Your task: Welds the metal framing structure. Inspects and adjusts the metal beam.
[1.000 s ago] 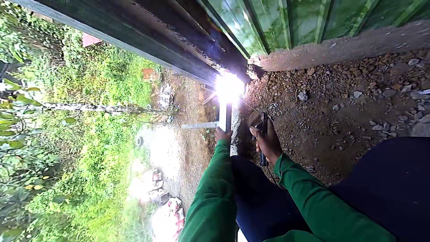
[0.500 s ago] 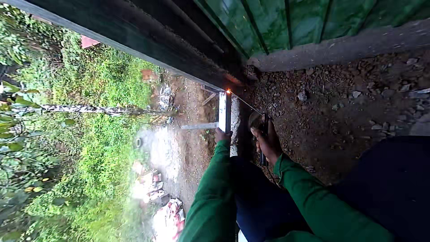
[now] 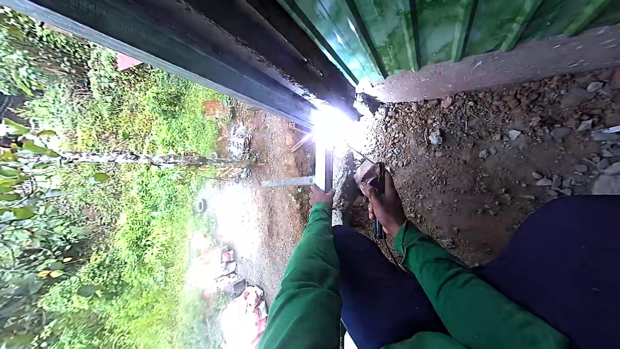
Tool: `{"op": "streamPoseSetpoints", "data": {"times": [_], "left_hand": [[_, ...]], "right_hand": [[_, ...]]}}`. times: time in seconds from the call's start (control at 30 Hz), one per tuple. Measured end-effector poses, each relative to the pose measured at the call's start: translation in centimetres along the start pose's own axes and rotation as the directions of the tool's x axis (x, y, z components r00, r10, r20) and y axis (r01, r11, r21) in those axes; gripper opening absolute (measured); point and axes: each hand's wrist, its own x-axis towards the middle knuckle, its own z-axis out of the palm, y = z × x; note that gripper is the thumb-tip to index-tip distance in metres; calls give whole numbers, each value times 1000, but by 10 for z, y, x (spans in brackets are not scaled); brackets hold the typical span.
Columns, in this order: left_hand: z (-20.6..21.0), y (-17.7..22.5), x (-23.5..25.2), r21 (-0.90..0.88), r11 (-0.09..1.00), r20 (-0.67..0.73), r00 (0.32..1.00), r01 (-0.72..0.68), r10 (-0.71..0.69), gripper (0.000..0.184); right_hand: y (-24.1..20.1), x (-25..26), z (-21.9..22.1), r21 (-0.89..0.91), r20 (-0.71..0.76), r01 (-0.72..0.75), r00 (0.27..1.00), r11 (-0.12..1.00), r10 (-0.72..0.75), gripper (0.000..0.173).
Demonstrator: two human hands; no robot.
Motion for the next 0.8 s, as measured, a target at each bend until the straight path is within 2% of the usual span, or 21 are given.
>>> {"op": "streamPoseSetpoints", "data": {"times": [0.2,0.3,0.37,0.47,0.8], "left_hand": [[1,-3,3,11,1000,-9,1000,-21,21,99],[-5,-2,-1,47,999,31,999,-10,8,92],[-7,2,-5,5,999,25,999,-35,35,100],[-3,-2,1,-27,999,13,999,-44,45,106],[-2,-1,0,5,999,8,999,-32,32,103]], "right_hand": [[-1,0,1,6,7,-1,1000,1000,1,93],[-2,-1,2,-27,-23,23,999,999,-24,88],[2,2,1,-35,-49,64,997,997,-66,93],[2,3,0,-19,-44,22,999,1000,-23,93],[1,2,1,10,-6,7,1000,1000,-7,90]]}}
